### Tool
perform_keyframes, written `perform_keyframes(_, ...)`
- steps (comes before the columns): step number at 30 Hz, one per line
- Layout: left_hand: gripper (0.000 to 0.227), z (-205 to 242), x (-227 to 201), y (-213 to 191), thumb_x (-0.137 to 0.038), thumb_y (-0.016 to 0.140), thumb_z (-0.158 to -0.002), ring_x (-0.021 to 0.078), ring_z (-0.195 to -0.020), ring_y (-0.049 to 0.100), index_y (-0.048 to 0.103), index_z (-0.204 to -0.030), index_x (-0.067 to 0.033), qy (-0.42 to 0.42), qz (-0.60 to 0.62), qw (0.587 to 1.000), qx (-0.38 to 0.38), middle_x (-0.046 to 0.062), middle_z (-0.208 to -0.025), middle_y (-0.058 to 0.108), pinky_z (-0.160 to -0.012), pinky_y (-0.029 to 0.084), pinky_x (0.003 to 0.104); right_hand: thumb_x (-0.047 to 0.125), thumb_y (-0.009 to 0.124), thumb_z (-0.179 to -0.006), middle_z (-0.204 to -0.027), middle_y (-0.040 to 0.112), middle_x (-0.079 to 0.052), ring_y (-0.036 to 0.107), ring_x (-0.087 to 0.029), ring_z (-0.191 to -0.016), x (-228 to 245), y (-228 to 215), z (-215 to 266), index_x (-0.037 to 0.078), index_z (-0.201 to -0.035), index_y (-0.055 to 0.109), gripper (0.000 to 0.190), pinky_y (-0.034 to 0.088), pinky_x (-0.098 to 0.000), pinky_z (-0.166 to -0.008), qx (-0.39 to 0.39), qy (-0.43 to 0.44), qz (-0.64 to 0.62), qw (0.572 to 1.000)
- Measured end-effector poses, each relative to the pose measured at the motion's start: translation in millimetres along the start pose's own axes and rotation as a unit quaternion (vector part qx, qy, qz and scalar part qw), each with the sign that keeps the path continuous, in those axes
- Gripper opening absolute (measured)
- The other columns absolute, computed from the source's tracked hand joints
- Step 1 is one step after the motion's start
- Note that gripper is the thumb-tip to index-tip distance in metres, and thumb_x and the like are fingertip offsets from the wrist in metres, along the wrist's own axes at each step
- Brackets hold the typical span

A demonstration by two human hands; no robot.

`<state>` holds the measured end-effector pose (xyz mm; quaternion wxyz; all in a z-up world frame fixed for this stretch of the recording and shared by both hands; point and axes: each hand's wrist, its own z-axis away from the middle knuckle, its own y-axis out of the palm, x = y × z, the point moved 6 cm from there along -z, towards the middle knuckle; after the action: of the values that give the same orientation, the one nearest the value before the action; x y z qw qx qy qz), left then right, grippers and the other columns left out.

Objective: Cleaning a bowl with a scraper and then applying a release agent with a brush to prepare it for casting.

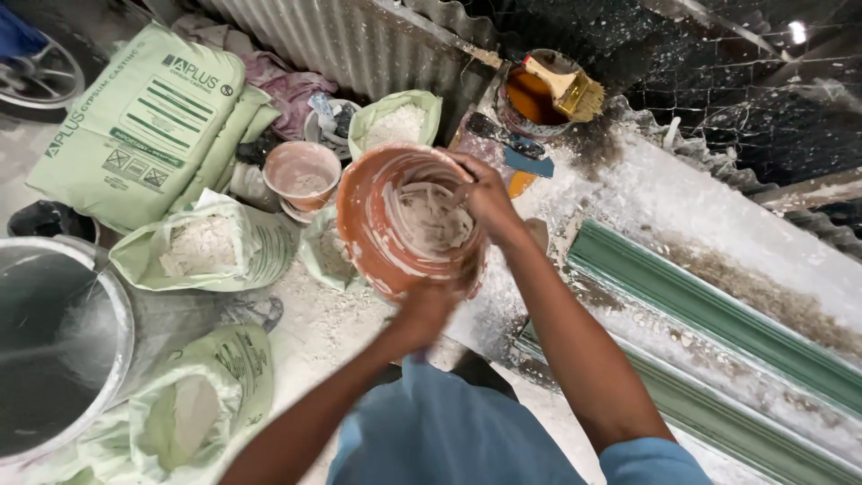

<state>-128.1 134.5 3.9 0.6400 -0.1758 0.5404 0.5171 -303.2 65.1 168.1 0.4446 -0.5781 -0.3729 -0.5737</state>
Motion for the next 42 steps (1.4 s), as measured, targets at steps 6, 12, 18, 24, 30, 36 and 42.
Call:
perform_keyframes(6,0.043,10,-32,32,-0.034,0.052,-0.102,0.0424,-0.074,0.074,0.066,-0.076,-0.0031,0.132,-0.49,0.855,0.105,0.021,-0.067,0.069,-0.063,0.057,0.05,-0.009,0.061,-0.063,-0.135,0.066,-0.013,0.057,-0.023,-0.131,-25,-19,6,0.009,-0.13,0.07,0.071,0.044,-0.0395,-0.112,0.006,-0.004,-0.026,1.0)
perform_keyframes(12,0.029,4,-30,57,-0.017,0.055,-0.091,0.0477,-0.084,0.074,0.077,-0.086,0.001,0.132,-0.544,0.797,0.227,0.023,-0.084,0.073,-0.069,0.06,0.058,0.0,0.074,-0.077,-0.134,0.067,-0.013,0.059,-0.021,-0.127,-13,-17,20,0.005,-0.126,0.071,0.05,0.046,-0.0399,-0.109,-0.005,-0.043,-0.095,0.995)
perform_keyframes(18,0.038,29,-44,83,-0.034,0.042,-0.107,0.0454,-0.078,0.073,0.062,-0.105,-0.0022,0.18,-0.425,0.883,0.089,0.026,-0.073,0.069,-0.064,0.054,0.057,0.019,0.074,-0.097,-0.133,0.067,-0.014,0.057,-0.019,-0.123,-8,-28,29,0.004,-0.128,0.07,0.035,0.047,-0.0401,-0.107,-0.041,-0.043,-0.057,0.997)
perform_keyframes(24,0.04,35,-107,93,-0.029,0.044,-0.105,0.0485,-0.09,0.071,0.059,-0.12,0.0052,0.161,-0.386,0.891,0.176,0.027,-0.081,0.07,-0.068,0.056,0.053,0.033,0.066,-0.102,-0.137,0.066,-0.013,0.057,-0.024,-0.13,-20,-30,41,0.012,-0.134,0.068,0.038,0.045,-0.0431,-0.111,-0.045,-0.017,-0.057,0.997)
perform_keyframes(30,0.028,34,-49,81,-0.026,0.052,-0.105,0.0372,-0.088,0.072,0.067,-0.098,-0.0035,0.311,-0.533,0.784,0.065,0.019,-0.077,0.068,-0.077,0.057,0.044,0.032,0.062,-0.105,-0.143,0.061,-0.014,0.051,-0.026,-0.136,-19,-28,45,0.011,-0.135,0.067,0.037,0.04,-0.0449,-0.115,-0.051,-0.021,-0.031,0.998)
perform_keyframes(36,0.032,19,-127,88,-0.025,0.052,-0.104,0.0417,-0.101,0.071,0.069,-0.099,0.0023,0.118,-0.285,0.936,0.172,0.028,-0.091,0.072,-0.083,0.054,0.052,0.036,0.06,-0.105,-0.142,0.062,-0.012,0.051,-0.025,-0.137,-16,-27,37,0.011,-0.133,0.068,0.038,0.036,-0.0464,-0.117,-0.025,-0.037,-0.017,0.999)
perform_keyframes(42,0.032,14,-63,70,-0.029,0.049,-0.098,0.047,-0.098,0.073,0.068,-0.096,-0.0022,0.022,-0.544,0.79,0.28,0.024,-0.096,0.074,-0.088,0.055,0.058,0.032,0.064,-0.102,-0.139,0.063,-0.018,0.051,-0.033,-0.137,-20,-11,15,0.009,-0.13,0.07,0.036,0.035,-0.0514,-0.117,0.037,-0.092,0.024,0.995)
